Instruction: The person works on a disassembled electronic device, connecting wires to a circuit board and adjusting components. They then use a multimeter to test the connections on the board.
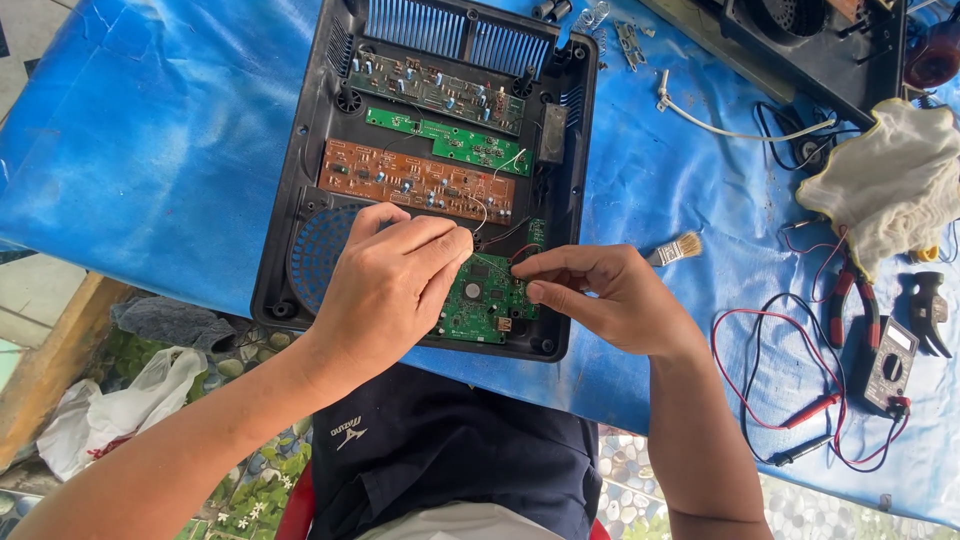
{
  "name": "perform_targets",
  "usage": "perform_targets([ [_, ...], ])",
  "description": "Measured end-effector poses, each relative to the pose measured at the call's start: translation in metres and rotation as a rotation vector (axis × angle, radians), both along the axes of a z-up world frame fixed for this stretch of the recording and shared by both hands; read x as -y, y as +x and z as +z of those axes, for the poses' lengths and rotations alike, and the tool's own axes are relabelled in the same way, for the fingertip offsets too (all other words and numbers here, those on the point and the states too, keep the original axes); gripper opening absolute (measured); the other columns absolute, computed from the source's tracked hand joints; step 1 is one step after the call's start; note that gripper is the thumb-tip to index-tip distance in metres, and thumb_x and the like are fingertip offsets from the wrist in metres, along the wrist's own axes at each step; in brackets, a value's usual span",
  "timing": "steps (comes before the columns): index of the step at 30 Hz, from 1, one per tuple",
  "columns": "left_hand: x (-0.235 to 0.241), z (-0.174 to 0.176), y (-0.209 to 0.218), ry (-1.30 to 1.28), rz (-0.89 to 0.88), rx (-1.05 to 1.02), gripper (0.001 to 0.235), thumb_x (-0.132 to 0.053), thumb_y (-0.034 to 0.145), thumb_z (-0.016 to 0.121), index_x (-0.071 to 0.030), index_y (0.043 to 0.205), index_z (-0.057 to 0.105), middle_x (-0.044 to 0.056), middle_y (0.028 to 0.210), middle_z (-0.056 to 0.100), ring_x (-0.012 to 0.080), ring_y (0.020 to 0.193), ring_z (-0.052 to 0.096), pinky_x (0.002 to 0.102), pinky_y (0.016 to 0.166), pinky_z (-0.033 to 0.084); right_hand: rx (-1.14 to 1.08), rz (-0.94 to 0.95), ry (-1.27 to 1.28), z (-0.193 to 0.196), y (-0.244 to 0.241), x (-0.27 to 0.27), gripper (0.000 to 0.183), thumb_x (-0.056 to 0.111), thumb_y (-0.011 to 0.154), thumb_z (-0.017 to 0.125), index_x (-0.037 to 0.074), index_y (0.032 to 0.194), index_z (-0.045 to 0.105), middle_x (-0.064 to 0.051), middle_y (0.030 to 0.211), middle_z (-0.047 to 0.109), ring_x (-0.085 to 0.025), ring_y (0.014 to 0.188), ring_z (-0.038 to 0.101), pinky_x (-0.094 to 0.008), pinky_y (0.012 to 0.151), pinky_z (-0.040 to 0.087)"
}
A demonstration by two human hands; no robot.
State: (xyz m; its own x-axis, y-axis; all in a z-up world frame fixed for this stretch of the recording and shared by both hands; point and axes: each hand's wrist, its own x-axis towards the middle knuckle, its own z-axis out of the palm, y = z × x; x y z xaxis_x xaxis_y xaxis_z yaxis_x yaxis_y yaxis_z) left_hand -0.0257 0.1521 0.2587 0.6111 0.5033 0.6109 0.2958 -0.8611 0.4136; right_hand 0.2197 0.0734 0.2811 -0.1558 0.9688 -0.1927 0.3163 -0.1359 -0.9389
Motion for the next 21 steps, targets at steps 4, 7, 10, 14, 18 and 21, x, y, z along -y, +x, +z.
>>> perform_targets([
  [4,0.001,0.002,0.004,-0.031,-0.005,0.026,0.010,0.000,0.104,0.060,-0.006,0.100,0.067,0.002,0.096,0.068,0.0200,0.078,0.057,0.038,0.094,0.040,0.236,0.045,0.207,0.006,-0.010,0.000,0.017,0.012,0.094,0.071,0.007,0.109,0.078,-0.004,0.083,0.077,-0.011,0.068,0.067,-0.024,0.059,0.054],
  [7,0.002,0.003,0.006,-0.040,-0.016,0.042,0.009,-0.001,0.105,0.059,-0.006,0.102,0.067,0.002,0.099,0.068,0.0207,0.079,0.057,0.038,0.093,0.040,0.327,0.068,0.305,0.005,-0.011,0.001,0.016,0.009,0.094,0.072,0.009,0.110,0.076,-0.002,0.083,0.075,-0.010,0.067,0.064,-0.024,0.059,0.052],
  [10,0.003,0.005,0.006,-0.039,-0.021,0.055,0.009,-0.001,0.104,0.061,-0.006,0.102,0.067,0.002,0.098,0.068,0.0203,0.078,0.057,0.038,0.092,0.041,0.365,0.084,0.339,0.004,-0.009,0.001,0.020,0.008,0.095,0.072,0.010,0.115,0.074,-0.001,0.082,0.071,-0.011,0.069,0.061,-0.025,0.062,0.051],
  [14,0.004,0.004,0.006,-0.062,-0.039,0.054,0.012,0.003,0.103,0.059,-0.006,0.100,0.066,0.001,0.095,0.068,0.0201,0.079,0.059,0.036,0.089,0.043,0.401,0.050,0.376,0.004,-0.008,0.000,0.019,0.005,0.095,0.070,0.009,0.113,0.076,-0.002,0.084,0.070,-0.011,0.066,0.055,-0.025,0.062,0.047],
  [18,0.005,0.004,0.005,-0.096,-0.041,0.053,0.011,0.002,0.102,0.062,-0.007,0.102,0.068,-0.002,0.094,0.070,0.0190,0.077,0.059,0.035,0.088,0.044,0.415,0.026,0.407,0.003,-0.008,-0.001,0.016,0.004,0.095,0.070,0.007,0.109,0.076,-0.005,0.097,0.074,-0.012,0.067,0.058,-0.024,0.062,0.049],
  [21,0.005,0.005,0.004,-0.091,-0.032,0.051,0.011,0.002,0.102,0.062,-0.007,0.099,0.067,-0.002,0.087,0.067,0.0197,0.073,0.057,0.035,0.087,0.045,0.390,0.018,0.434,0.003,-0.007,0.000,0.014,0.004,0.095,0.072,0.005,0.109,0.074,-0.008,0.104,0.074,-0.014,0.073,0.065,-0.026,0.067,0.054],
])
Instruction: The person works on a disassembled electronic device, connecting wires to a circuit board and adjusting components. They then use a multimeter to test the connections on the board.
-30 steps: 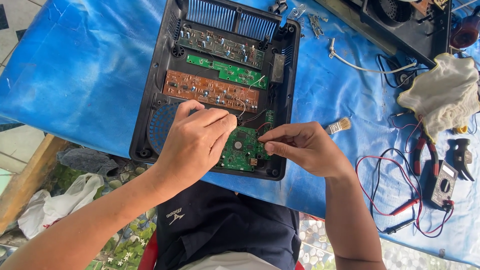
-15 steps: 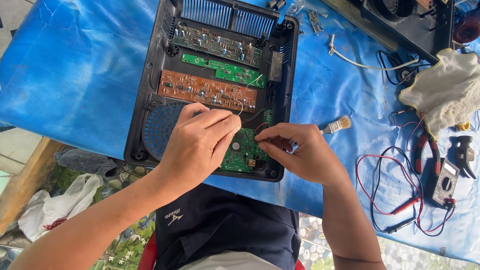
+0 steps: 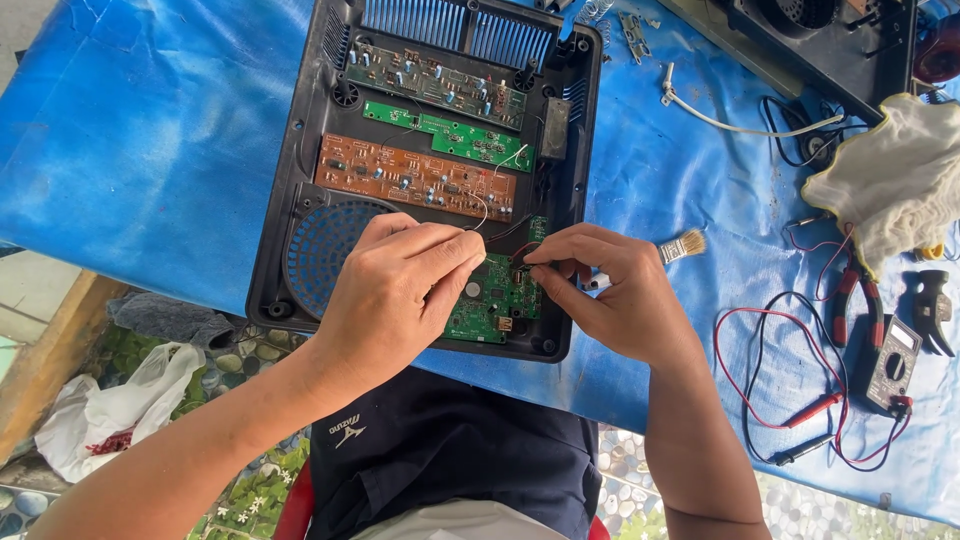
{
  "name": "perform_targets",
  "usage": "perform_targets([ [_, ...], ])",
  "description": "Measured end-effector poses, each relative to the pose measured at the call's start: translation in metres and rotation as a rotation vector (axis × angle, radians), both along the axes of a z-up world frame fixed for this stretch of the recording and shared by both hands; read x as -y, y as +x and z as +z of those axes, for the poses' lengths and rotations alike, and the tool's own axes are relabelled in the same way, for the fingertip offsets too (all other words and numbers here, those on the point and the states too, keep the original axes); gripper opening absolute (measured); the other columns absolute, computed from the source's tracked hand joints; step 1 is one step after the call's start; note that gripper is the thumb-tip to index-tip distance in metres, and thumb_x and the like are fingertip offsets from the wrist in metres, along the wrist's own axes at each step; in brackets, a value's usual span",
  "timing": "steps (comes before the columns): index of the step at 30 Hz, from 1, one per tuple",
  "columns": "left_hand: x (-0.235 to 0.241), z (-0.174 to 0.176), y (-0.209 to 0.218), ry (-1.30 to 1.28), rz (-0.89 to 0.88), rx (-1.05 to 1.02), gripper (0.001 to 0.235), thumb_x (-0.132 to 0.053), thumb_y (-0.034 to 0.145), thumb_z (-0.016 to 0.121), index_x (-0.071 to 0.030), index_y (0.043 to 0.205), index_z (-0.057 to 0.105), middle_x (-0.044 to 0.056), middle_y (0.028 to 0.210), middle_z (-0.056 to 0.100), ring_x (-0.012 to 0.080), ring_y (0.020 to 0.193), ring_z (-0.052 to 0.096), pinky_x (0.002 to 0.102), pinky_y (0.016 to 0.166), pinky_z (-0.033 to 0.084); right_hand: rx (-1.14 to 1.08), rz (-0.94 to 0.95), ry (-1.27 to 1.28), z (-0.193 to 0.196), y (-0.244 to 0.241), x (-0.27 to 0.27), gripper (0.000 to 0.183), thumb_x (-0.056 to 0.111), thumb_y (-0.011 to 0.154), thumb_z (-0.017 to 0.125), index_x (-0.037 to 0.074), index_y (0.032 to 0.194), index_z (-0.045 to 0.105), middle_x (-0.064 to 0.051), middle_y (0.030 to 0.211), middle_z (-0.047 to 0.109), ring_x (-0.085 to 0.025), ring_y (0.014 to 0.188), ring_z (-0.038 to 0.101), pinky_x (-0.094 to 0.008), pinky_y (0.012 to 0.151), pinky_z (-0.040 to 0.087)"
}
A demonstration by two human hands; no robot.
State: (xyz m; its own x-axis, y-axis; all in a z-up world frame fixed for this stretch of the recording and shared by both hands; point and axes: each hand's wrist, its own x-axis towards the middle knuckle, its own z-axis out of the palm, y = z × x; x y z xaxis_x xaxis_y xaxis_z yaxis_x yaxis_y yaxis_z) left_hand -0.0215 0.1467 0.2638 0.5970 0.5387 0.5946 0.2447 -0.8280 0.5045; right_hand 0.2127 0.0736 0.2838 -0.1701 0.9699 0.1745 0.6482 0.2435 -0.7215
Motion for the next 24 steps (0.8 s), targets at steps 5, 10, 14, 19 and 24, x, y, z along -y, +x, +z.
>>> perform_targets([
  [5,0.001,-0.002,-0.001,-0.021,-0.007,-0.009,0.012,0.002,0.103,0.060,-0.007,0.098,0.066,-0.002,0.084,0.065,0.0176,0.071,0.057,0.034,0.086,0.045,0.025,-0.030,0.038,0.003,0.000,0.002,0.013,0.005,0.095,0.073,0.006,0.107,0.075,-0.009,0.103,0.072,-0.015,0.077,0.062,-0.028,0.069,0.051],
  [10,0.001,-0.004,0.000,-0.028,-0.022,-0.020,0.010,0.002,0.103,0.059,-0.006,0.100,0.066,-0.001,0.087,0.066,0.0184,0.074,0.059,0.035,0.087,0.046,0.130,0.056,-0.011,0.002,-0.002,0.001,0.015,0.006,0.093,0.074,0.013,0.106,0.075,-0.007,0.101,0.067,-0.019,0.089,0.068,-0.026,0.042,0.051],
  [14,0.002,-0.006,0.004,-0.033,-0.046,-0.046,0.012,-0.002,0.106,0.055,-0.008,0.098,0.063,-0.002,0.079,0.061,0.0207,0.068,0.051,0.035,0.089,0.043,0.183,0.124,-0.004,-0.002,-0.004,-0.002,0.014,0.003,0.093,0.072,0.008,0.106,0.073,-0.009,0.094,0.073,-0.023,0.088,0.070,-0.029,0.048,0.058],
  [19,0.000,-0.007,0.008,0.009,-0.051,-0.054,0.007,-0.002,0.105,0.059,-0.006,0.101,0.062,0.000,0.082,0.062,0.0205,0.069,0.052,0.036,0.089,0.043,0.192,0.128,0.043,-0.006,-0.002,-0.003,0.013,0.004,0.092,0.076,0.009,0.103,0.075,-0.009,0.096,0.070,-0.024,0.091,0.069,-0.034,0.069,0.057],
  [24,-0.002,-0.007,0.006,0.035,-0.020,-0.048,0.011,-0.003,0.106,0.059,-0.008,0.097,0.062,-0.001,0.076,0.058,0.0209,0.065,0.048,0.035,0.087,0.042,0.177,0.113,0.052,-0.003,-0.002,-0.003,0.014,0.000,0.091,0.076,0.007,0.103,0.075,-0.010,0.096,0.072,-0.024,0.095,0.070,-0.032,0.066,0.061],
])
